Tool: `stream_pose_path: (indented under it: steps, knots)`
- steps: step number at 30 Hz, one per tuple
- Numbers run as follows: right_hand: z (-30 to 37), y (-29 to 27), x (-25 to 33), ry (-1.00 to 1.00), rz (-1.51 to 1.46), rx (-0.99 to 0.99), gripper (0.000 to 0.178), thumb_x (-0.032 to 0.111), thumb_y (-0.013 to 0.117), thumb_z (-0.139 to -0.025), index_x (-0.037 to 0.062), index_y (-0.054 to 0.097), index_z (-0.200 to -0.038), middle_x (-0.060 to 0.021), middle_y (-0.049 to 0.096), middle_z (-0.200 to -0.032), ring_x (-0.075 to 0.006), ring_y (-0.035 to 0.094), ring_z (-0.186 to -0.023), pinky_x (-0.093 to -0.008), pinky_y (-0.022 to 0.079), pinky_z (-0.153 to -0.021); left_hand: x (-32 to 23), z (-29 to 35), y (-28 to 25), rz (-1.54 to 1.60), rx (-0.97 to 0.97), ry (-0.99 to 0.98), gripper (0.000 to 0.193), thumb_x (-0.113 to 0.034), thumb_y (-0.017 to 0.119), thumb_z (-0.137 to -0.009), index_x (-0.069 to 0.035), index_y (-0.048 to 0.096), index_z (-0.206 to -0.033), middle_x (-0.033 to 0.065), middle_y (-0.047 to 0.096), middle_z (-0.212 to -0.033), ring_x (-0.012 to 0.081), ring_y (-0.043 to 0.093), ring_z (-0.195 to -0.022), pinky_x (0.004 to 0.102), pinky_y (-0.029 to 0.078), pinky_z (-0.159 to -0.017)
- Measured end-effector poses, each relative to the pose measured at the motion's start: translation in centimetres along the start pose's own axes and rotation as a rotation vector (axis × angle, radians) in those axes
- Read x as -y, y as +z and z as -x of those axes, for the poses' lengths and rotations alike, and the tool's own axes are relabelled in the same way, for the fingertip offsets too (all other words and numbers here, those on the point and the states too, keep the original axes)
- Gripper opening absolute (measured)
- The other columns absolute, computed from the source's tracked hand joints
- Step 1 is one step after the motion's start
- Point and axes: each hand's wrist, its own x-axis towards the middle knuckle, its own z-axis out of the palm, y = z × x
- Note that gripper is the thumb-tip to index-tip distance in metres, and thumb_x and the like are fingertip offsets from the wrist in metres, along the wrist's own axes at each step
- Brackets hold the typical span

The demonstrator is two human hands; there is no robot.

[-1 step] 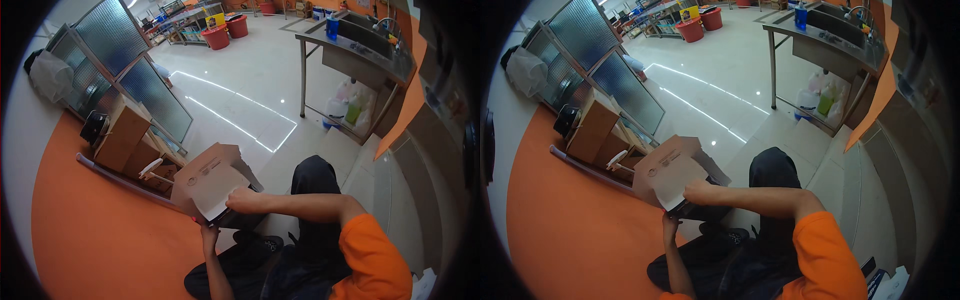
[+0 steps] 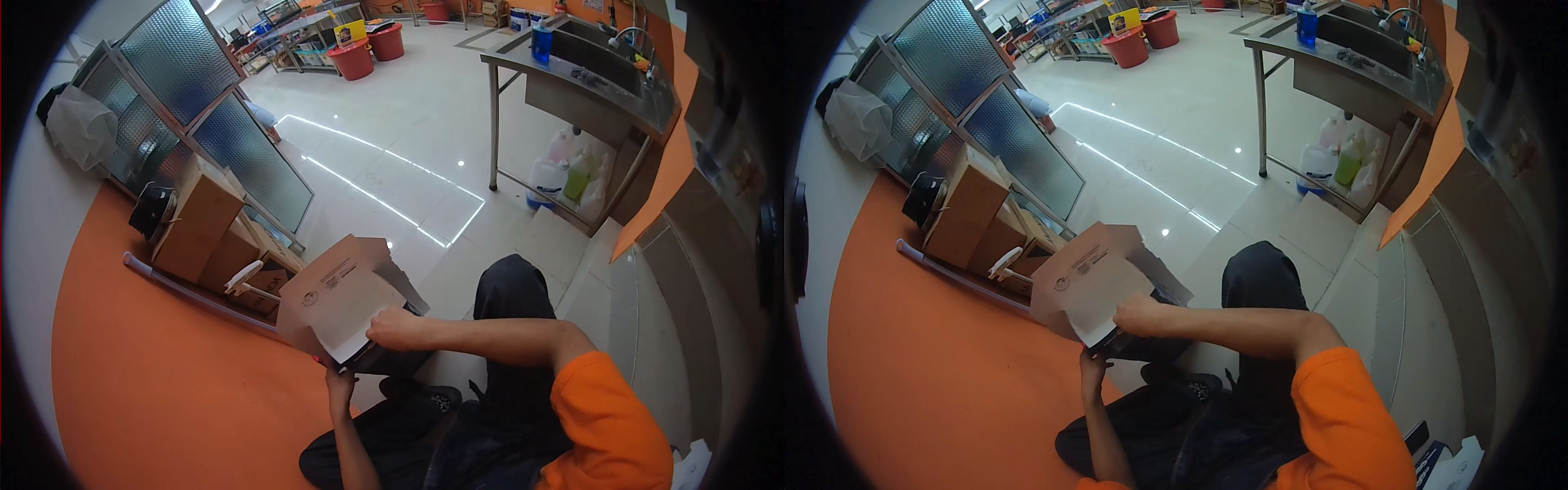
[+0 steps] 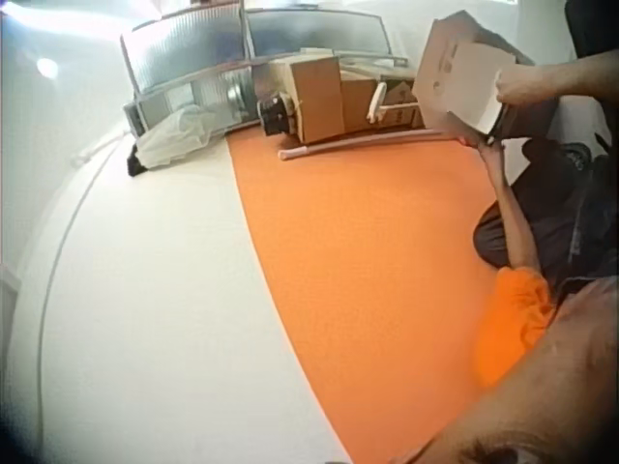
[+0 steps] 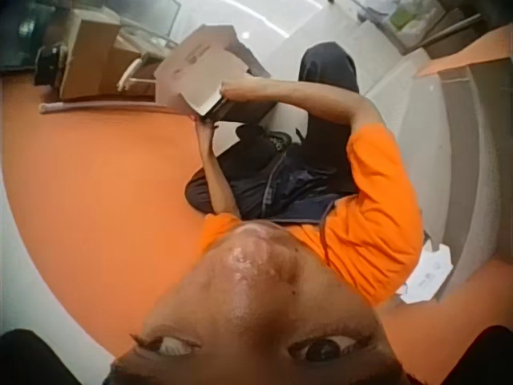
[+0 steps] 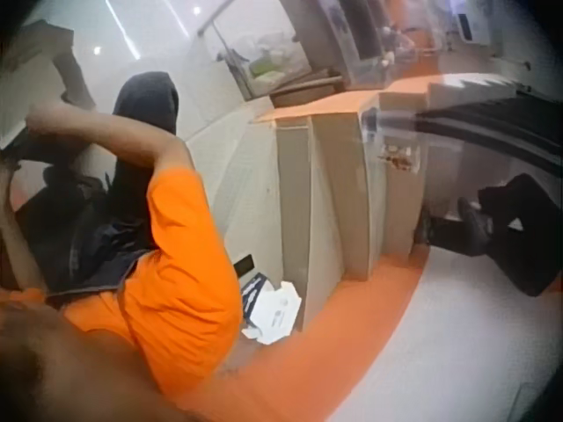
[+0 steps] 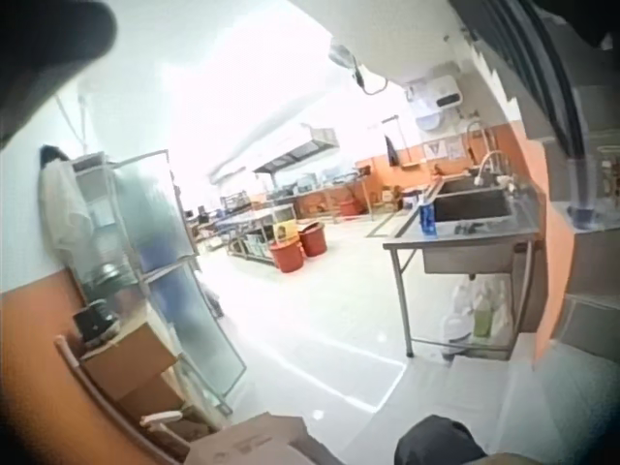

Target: The recorder sits on the floor and folds cardboard sheets into food delivery boxes.

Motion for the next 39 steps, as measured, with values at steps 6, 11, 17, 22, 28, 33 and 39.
stream_pose_path:
  steps: [6,11,17,22,28,33,39]
  knots:
    - [-0.3,1.1,-0.1,0.098,0.019,-0.004,0.011,0.016,0.060,-0.070,0.0060,0.066,-0.069,-0.0120,0.064,-0.068,-0.0262,0.064,-0.066,-0.0381,0.050,-0.058,-2.6,2.0,0.9,-0.038,-0.227,0.055,0.044,-0.002,0.059,-0.075,0.004,0.041,-0.116,0.0177,0.056,-0.103,0.0224,0.061,-0.081,0.0303,0.053,-0.060]
    - [-0.1,0.1,0.7,0.186,0.050,0.056,0.014,0.020,0.063,-0.071,0.0083,0.068,-0.076,-0.0078,0.065,-0.072,-0.0222,0.065,-0.069,-0.0395,0.050,-0.058,-4.8,3.4,1.2,-0.207,-0.302,0.281,0.043,-0.002,0.064,-0.075,0.005,0.044,-0.113,0.0176,0.053,-0.104,0.0246,0.060,-0.089,0.0289,0.052,-0.066]
    - [1.3,-0.6,0.2,0.134,0.148,-0.055,0.012,0.018,0.061,-0.071,0.0076,0.066,-0.068,-0.0092,0.064,-0.066,-0.0237,0.064,-0.064,-0.0396,0.045,-0.062,-3.1,3.6,1.3,-0.189,-0.239,0.386,0.034,-0.001,0.060,-0.074,0.005,0.053,-0.107,0.0157,0.051,-0.114,0.0226,0.059,-0.092,0.0282,0.051,-0.064]
    - [0.8,0.8,1.0,-0.016,-0.139,-0.137,0.018,0.021,0.062,-0.072,0.0046,0.059,-0.080,-0.0128,0.062,-0.075,-0.0289,0.062,-0.069,-0.0407,0.047,-0.063,-4.4,4.5,0.1,-0.295,-0.151,0.397,0.038,-0.005,0.061,-0.073,0.002,0.054,-0.110,0.0176,0.049,-0.117,0.0299,0.055,-0.098,0.0343,0.047,-0.077]
    - [-1.0,2.7,2.0,-0.176,-0.039,-0.168,0.014,0.014,0.056,-0.073,0.0042,0.056,-0.082,-0.0116,0.058,-0.077,-0.0281,0.061,-0.073,-0.0387,0.049,-0.064,-7.8,4.1,-1.0,-0.752,-0.058,0.540,0.033,-0.021,0.064,-0.075,0.003,0.059,-0.097,0.0237,0.044,-0.120,0.0381,0.049,-0.103,0.0420,0.042,-0.087]
    - [-1.1,2.1,3.1,-0.123,0.029,-0.114,0.010,0.012,0.056,-0.075,0.0056,0.057,-0.083,-0.0099,0.057,-0.077,-0.0269,0.060,-0.073,-0.0385,0.048,-0.062,-7.6,5.8,-1.6,-0.904,-0.060,0.637,0.032,-0.021,0.068,-0.072,-0.002,0.062,-0.097,0.0169,0.049,-0.116,0.0317,0.048,-0.106,0.0394,0.040,-0.089]
    - [-1.8,2.0,4.7,-0.016,0.189,0.074,0.008,0.009,0.056,-0.070,0.0059,0.058,-0.077,-0.0118,0.059,-0.078,-0.0267,0.061,-0.074,-0.0380,0.049,-0.060,-7.1,4.6,-2.3,-1.000,0.027,0.703,0.019,-0.022,0.067,-0.070,-0.004,0.062,-0.077,0.0062,0.056,-0.097,0.0250,0.049,-0.099,0.0379,0.042,-0.081]
